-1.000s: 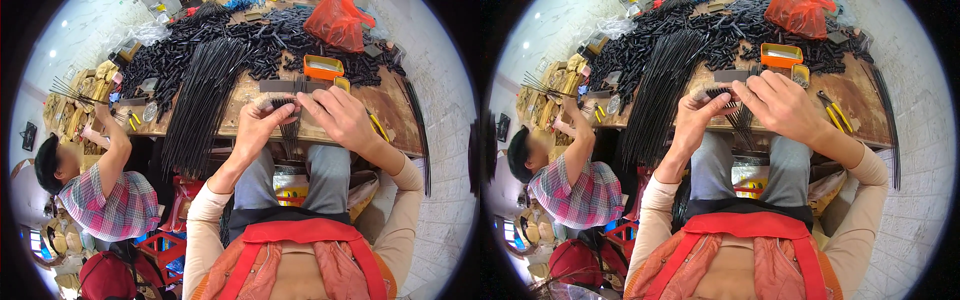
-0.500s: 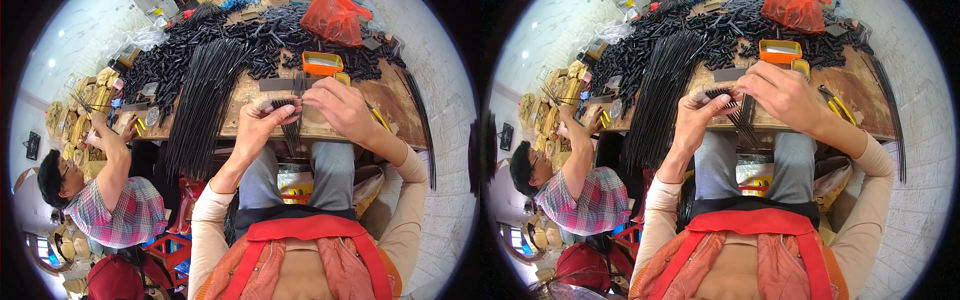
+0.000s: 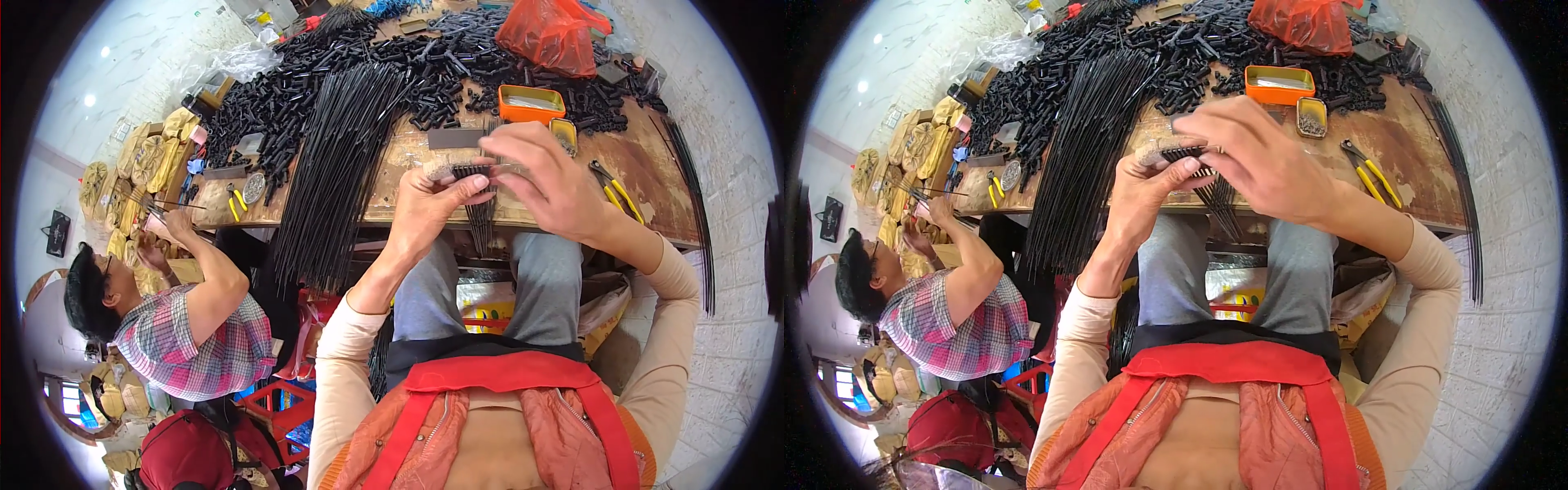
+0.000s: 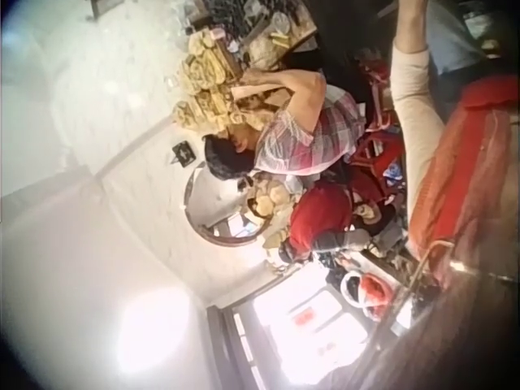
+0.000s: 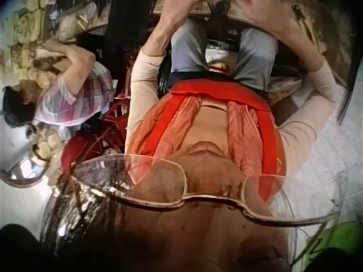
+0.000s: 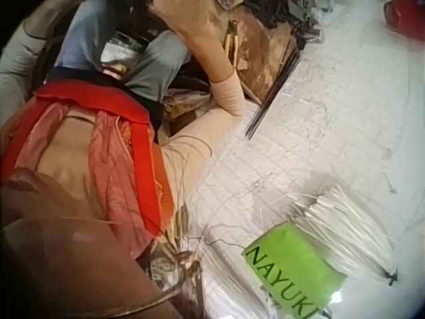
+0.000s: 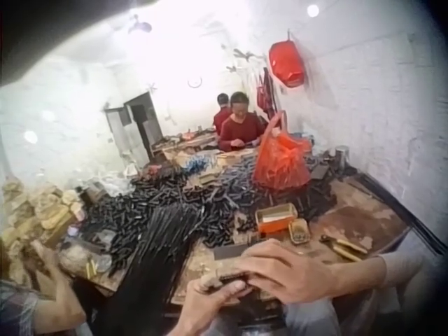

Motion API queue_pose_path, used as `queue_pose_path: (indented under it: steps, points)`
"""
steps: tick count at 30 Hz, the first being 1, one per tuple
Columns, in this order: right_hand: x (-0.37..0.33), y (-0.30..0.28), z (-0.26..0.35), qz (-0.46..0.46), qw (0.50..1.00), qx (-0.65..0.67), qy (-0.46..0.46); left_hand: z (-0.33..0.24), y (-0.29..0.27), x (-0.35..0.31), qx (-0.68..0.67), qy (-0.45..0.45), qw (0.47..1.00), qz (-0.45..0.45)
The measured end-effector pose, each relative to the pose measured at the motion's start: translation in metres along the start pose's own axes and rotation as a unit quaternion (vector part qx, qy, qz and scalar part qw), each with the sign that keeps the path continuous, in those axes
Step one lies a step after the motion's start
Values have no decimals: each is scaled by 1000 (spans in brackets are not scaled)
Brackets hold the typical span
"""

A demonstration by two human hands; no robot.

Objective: Assembling and securing bundles of black electrical wires using pliers.

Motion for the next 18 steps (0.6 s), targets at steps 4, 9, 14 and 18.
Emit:
queue_pose_path:
  steps: [4, 9, 14, 18]
  points:
    - [-11, -17, -1, 5, 996, -56, 65, 0, -3, 0, -8, -16, 1000, 9]
    - [-24, -21, -8, 27, 987, -121, 106, -1, -4, -1, -1, -10, 1000, 17]
    - [-18, -19, -6, 21, 991, -94, 90, -3, -6, -2, -3, -11, 1000, 9]
    - [-24, -20, -4, 37, 993, -86, 76, -3, -3, -2, 5, -10, 1000, 27]
Point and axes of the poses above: each hand's wrist, its own x-axis towards the middle knuckle, its own y-axis out of the palm, z = x × y, the point moved 3 cm from there along x, towards the middle knuckle, and after that the axes turned 3 degrees about y, right-handed, at the moved point
